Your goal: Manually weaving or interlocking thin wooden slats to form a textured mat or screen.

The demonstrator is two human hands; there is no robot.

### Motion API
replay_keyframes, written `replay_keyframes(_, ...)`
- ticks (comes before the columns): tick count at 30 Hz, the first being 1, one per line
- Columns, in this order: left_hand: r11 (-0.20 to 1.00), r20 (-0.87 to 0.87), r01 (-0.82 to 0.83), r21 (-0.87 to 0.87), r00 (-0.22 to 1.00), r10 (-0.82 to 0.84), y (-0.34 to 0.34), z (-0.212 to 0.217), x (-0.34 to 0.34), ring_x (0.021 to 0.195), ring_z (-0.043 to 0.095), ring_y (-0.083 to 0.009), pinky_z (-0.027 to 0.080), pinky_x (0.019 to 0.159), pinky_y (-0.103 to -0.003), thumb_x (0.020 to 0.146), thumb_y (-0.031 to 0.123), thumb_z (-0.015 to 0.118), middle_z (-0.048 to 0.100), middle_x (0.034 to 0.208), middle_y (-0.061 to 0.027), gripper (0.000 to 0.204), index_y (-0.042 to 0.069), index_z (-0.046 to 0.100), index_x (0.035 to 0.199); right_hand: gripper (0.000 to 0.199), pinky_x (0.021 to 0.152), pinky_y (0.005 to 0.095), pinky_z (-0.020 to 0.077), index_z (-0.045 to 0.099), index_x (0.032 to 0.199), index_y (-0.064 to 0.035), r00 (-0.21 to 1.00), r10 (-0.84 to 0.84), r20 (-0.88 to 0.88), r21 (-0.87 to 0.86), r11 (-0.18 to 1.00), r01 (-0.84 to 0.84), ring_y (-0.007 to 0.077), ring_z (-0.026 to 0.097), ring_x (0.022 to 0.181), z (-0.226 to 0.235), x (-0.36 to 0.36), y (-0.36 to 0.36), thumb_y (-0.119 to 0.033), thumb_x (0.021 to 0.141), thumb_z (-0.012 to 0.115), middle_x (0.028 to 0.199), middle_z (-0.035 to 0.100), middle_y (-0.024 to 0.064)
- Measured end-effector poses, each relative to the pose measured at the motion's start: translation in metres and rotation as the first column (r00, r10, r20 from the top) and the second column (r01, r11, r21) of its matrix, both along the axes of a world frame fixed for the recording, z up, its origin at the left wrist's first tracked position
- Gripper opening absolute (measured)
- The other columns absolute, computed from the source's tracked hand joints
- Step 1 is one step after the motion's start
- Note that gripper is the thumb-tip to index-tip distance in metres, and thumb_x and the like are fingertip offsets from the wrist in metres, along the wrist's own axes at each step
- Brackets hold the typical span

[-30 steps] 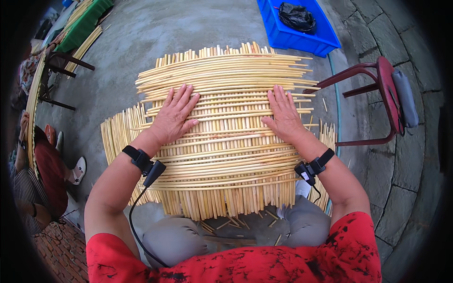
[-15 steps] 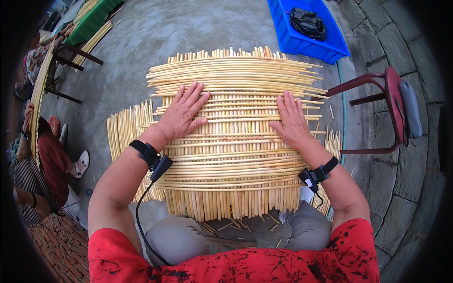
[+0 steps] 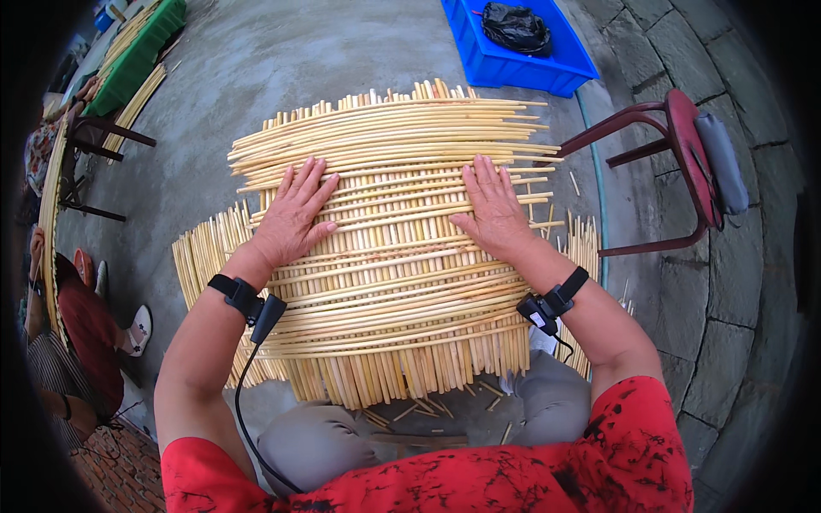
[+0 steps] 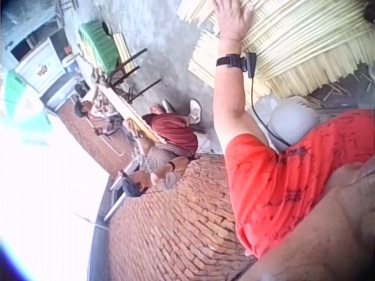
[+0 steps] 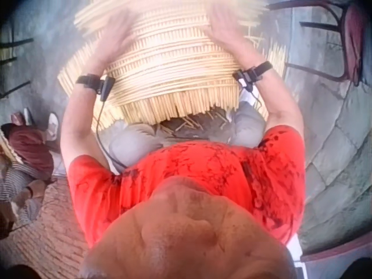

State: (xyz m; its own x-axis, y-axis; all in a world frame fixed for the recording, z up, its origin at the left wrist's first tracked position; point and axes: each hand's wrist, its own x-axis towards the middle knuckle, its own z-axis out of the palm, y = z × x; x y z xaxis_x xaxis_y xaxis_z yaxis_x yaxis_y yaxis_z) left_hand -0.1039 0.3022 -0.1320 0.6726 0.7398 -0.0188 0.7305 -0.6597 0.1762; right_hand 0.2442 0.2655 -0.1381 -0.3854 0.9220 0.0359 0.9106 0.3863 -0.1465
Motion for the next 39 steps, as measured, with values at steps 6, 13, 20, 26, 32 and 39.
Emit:
replay_keyframes(6, 1.0, 0.015, -0.008, -0.001, 1.0, 0.008, 0.002, 0.003, 0.001, 0.138, 0.011, -0.0325, 0.006, 0.112, -0.044, 0.09, 0.055, 0.033, 0.017, 0.148, -0.0173, 0.071, 0.008, 0.026, 0.141, 0.076, 0.111, 0.0461, 0.0071, 0.026, 0.138, 0.0033, 0.997, 0.041, -0.063, 0.009, 0.999, -0.041, 0.0347, 0.011, 0.137, -0.006, 0.001, 0.004, -0.05, 0.087, 0.047, 0.145, 0.018, 0.0242)
replay_keyframes(13, 1.0, -0.02, -0.007, 0.022, 1.0, 0.007, 0.004, 0.001, 0.004, 0.138, 0.011, -0.0331, 0.006, 0.112, -0.045, 0.089, 0.055, 0.034, 0.017, 0.148, -0.0172, 0.071, 0.008, 0.026, 0.141, 0.077, 0.111, 0.0459, 0.0083, 0.029, 0.137, 0.0038, 0.997, 0.029, -0.072, 0.036, 0.999, -0.026, 0.0348, 0.012, 0.137, -0.006, 0.004, 0.006, -0.052, 0.087, 0.046, 0.145, 0.019, 0.024)
replay_keyframes(20, 0.999, -0.028, -0.021, 0.034, 0.999, 0.022, 0.001, 0.001, 0.008, 0.138, 0.01, -0.0333, 0.006, 0.112, -0.044, 0.089, 0.055, 0.034, 0.016, 0.148, -0.0169, 0.071, 0.008, 0.025, 0.142, 0.076, 0.111, 0.0465, 0.0085, 0.029, 0.136, 0.0038, 0.996, 0.028, -0.089, 0.051, 0.998, -0.023, 0.0353, 0.014, 0.137, -0.008, 0.005, 0.011, -0.051, 0.087, 0.046, 0.144, 0.021, 0.0248)
replay_keyframes(26, 0.999, -0.034, -0.045, 0.02, 0.998, 0.045, -0.007, 0.002, 0.0, 0.138, 0.01, -0.0333, 0.007, 0.112, -0.044, 0.089, 0.055, 0.034, 0.016, 0.149, -0.0166, 0.071, 0.008, 0.025, 0.142, 0.074, 0.111, 0.0464, 0.0094, 0.029, 0.137, 0.0033, 0.996, 0.052, -0.077, 0.087, 0.995, -0.045, 0.0351, 0.015, 0.136, -0.016, -0.003, 0.015, -0.05, 0.088, 0.046, 0.144, 0.021, 0.0254)
replay_keyframes(32, 0.997, -0.007, -0.038, 0.063, 0.999, 0.039, -0.01, 0.004, -0.007, 0.138, 0.01, -0.0329, 0.007, 0.112, -0.043, 0.091, 0.051, 0.035, 0.016, 0.148, -0.0188, 0.069, 0.007, 0.023, 0.142, 0.074, 0.111, 0.0463, 0.009, 0.027, 0.138, 0.0024, 0.998, 0.016, -0.063, 0.068, 0.998, -0.011, 0.0341, 0.015, 0.137, -0.007, -0.005, 0.006, -0.047, 0.087, 0.048, 0.145, 0.02, 0.0242)
replay_keyframes(39, 0.713, 0.682, -0.589, -0.38, 0.343, 0.646, 0.002, -0.009, -0.045, 0.137, 0.017, -0.0311, 0.012, 0.111, -0.04, 0.094, 0.047, 0.034, 0.018, 0.146, -0.0208, 0.067, 0.005, 0.017, 0.143, 0.074, 0.111, 0.0465, 0.0102, 0.026, 0.138, 0.0022, 1.0, 0.001, -0.005, 0.034, 0.999, -0.001, 0.0345, 0.016, 0.137, 0.006, -0.001, -0.006, -0.044, 0.086, 0.051, 0.145, 0.021, 0.0247)
